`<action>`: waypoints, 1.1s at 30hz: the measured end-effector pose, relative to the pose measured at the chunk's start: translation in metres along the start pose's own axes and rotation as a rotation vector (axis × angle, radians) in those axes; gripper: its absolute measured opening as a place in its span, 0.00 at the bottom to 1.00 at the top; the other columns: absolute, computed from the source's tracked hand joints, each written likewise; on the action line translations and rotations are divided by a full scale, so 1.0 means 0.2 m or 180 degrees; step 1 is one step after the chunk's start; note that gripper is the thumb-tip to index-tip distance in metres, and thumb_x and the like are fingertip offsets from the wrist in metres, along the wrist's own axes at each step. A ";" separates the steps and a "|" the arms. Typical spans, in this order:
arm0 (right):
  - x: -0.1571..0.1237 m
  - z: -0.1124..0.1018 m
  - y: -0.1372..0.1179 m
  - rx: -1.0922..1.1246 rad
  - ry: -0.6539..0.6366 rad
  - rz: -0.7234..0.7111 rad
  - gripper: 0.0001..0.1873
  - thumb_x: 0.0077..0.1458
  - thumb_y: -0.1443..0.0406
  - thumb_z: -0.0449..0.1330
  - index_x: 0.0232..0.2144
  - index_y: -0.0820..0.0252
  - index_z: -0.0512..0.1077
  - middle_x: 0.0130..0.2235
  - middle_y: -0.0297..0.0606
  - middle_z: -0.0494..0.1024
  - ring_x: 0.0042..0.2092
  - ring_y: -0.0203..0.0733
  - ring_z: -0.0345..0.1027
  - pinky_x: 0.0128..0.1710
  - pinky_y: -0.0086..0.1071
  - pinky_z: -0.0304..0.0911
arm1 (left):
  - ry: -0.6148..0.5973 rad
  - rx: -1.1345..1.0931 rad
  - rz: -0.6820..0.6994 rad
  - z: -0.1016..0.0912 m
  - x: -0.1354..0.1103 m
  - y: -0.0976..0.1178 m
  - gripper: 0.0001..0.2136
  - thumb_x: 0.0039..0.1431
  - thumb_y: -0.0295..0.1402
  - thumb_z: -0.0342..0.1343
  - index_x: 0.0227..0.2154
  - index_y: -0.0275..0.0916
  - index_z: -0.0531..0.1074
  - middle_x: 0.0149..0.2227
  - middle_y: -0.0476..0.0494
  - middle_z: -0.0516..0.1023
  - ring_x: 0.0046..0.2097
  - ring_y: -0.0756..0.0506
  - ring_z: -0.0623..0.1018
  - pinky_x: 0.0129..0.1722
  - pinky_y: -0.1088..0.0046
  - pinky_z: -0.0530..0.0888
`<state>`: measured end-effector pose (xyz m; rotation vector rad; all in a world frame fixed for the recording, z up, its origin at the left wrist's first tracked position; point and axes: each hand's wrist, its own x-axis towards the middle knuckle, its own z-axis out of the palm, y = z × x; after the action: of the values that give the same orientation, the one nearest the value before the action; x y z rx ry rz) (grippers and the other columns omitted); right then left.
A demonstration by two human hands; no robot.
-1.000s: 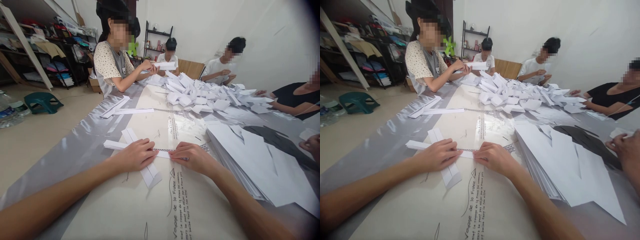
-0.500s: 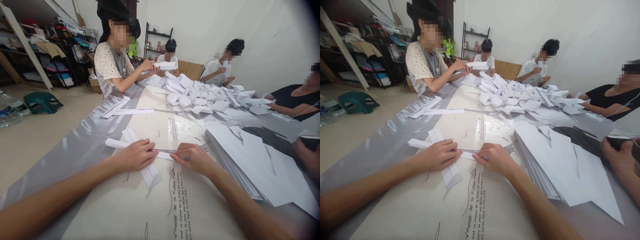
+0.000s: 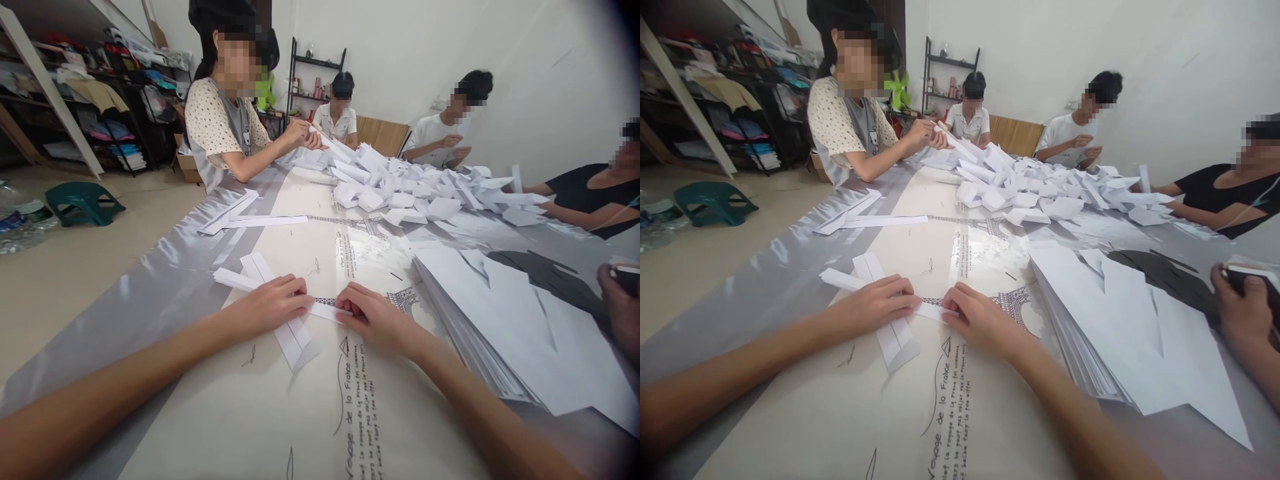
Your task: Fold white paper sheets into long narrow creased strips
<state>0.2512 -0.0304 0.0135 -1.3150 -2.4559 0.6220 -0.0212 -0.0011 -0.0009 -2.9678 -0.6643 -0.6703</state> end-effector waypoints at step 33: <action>-0.01 0.02 -0.08 0.0142 0.0529 -0.0901 0.15 0.69 0.62 0.54 0.54 0.52 0.73 0.49 0.37 0.82 0.45 0.42 0.77 0.43 0.35 0.72 | 0.0631 0.0626 0.0496 -0.04 -0.02 -0.04 0.06 0.72 0.26 0.46 0.42 0.38 0.68 0.34 0.45 0.78 0.38 0.46 0.77 0.42 0.68 0.73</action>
<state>0.2397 -0.0413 0.0172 -0.9368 -2.4138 0.4725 -0.0311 0.0039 0.0045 -2.6935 -0.4506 -0.8200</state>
